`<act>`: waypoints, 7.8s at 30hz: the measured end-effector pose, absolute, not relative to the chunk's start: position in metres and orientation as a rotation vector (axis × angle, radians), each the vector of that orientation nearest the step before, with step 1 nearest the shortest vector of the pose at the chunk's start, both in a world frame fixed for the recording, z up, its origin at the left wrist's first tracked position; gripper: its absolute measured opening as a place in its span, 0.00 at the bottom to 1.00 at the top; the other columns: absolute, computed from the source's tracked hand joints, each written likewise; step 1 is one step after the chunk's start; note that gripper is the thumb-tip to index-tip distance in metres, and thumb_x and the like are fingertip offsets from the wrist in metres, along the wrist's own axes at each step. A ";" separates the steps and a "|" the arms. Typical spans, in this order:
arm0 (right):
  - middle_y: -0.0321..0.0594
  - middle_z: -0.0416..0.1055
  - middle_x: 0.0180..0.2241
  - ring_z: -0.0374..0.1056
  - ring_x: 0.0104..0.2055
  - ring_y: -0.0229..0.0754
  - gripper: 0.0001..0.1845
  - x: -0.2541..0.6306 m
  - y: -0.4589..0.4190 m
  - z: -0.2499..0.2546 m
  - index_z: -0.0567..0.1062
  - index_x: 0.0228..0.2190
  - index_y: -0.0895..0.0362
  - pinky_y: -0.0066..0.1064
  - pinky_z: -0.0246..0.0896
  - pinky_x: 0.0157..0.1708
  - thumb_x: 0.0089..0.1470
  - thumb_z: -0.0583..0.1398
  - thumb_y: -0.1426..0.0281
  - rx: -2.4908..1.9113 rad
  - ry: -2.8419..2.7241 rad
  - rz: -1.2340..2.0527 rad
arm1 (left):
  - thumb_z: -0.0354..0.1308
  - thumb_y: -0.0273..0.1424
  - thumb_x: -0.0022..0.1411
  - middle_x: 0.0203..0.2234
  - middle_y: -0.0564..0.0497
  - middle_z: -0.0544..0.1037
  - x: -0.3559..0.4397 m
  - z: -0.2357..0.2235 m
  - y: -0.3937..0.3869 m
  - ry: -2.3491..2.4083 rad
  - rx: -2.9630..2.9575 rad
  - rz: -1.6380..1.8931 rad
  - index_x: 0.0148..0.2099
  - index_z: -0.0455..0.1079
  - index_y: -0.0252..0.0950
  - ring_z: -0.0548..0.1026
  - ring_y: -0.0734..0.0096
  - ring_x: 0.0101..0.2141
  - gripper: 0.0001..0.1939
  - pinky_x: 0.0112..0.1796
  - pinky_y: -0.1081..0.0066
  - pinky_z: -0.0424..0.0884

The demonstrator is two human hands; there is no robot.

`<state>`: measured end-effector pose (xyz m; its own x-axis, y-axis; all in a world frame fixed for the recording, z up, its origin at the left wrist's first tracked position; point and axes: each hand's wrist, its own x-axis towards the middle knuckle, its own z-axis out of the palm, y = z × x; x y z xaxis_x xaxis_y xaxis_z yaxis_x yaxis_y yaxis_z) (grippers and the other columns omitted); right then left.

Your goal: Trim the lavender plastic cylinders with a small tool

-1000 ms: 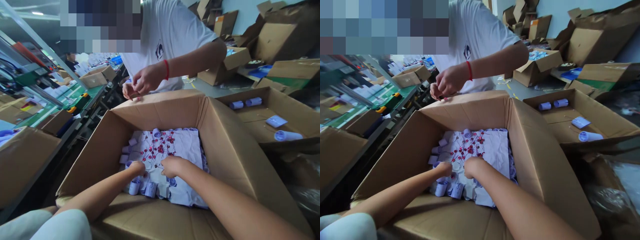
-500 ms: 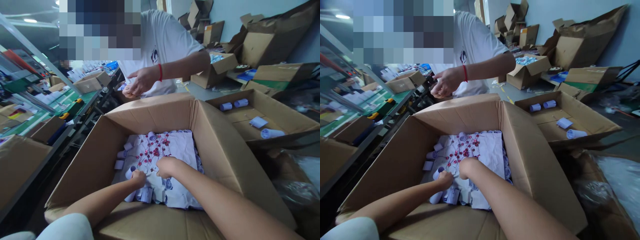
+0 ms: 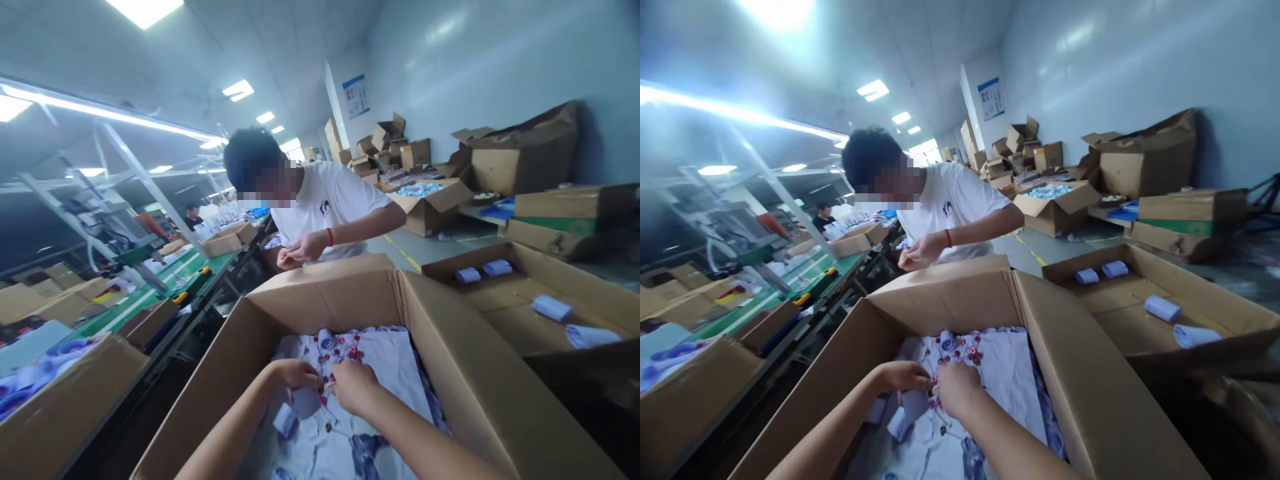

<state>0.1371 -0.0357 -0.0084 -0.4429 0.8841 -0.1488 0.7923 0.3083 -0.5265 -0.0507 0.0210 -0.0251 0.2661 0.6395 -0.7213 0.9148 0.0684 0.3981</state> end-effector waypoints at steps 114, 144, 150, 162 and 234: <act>0.31 0.62 0.18 0.57 0.21 0.36 0.18 0.186 -0.027 0.015 0.76 0.35 0.56 0.28 0.55 0.23 0.49 0.61 0.56 -1.007 -1.436 0.725 | 0.59 0.17 0.34 0.35 0.53 0.72 -0.001 0.024 -0.014 1.005 1.698 1.193 0.40 0.67 0.35 0.69 0.69 0.36 0.25 0.37 0.73 0.64; 0.37 0.67 0.27 0.65 0.28 0.42 0.09 0.173 -0.039 0.009 0.80 0.27 0.50 0.33 0.57 0.31 0.43 0.62 0.75 -1.072 -1.725 0.601 | 0.53 0.17 0.34 0.38 0.47 0.69 0.015 0.033 -0.027 0.967 2.323 0.942 0.42 0.68 0.36 0.65 0.59 0.42 0.27 0.46 0.63 0.60; 0.37 0.66 0.26 0.64 0.28 0.41 0.09 0.172 -0.042 0.011 0.79 0.23 0.50 0.32 0.54 0.29 0.43 0.62 0.76 -1.170 -1.779 0.566 | 0.53 0.18 0.32 0.37 0.48 0.68 0.018 0.032 -0.027 0.957 2.314 0.903 0.39 0.66 0.36 0.64 0.59 0.41 0.26 0.45 0.63 0.60; 0.40 0.69 0.31 0.68 0.33 0.41 0.17 0.174 -0.045 0.017 0.77 0.40 0.53 0.31 0.59 0.33 0.56 0.51 0.74 -1.149 -2.086 0.467 | 0.50 0.17 0.30 0.37 0.50 0.69 0.013 0.034 -0.026 1.055 2.192 0.994 0.39 0.65 0.36 0.65 0.62 0.42 0.27 0.45 0.64 0.62; 0.46 0.73 0.47 0.71 0.45 0.46 0.20 0.172 -0.028 0.019 0.63 0.46 0.57 0.34 0.65 0.42 0.51 0.59 0.72 -0.881 -2.381 -0.039 | 0.63 0.35 0.38 0.37 0.46 0.80 0.016 0.039 -0.023 1.210 1.609 1.018 0.51 0.63 0.35 0.77 0.54 0.41 0.34 0.40 0.62 0.74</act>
<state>0.1717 -0.0283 0.0189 -0.6044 0.5848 0.5410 0.6020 0.7800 -0.1706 0.0165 -0.0226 0.0385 0.1981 0.9740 0.1100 0.2754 -0.1630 0.9474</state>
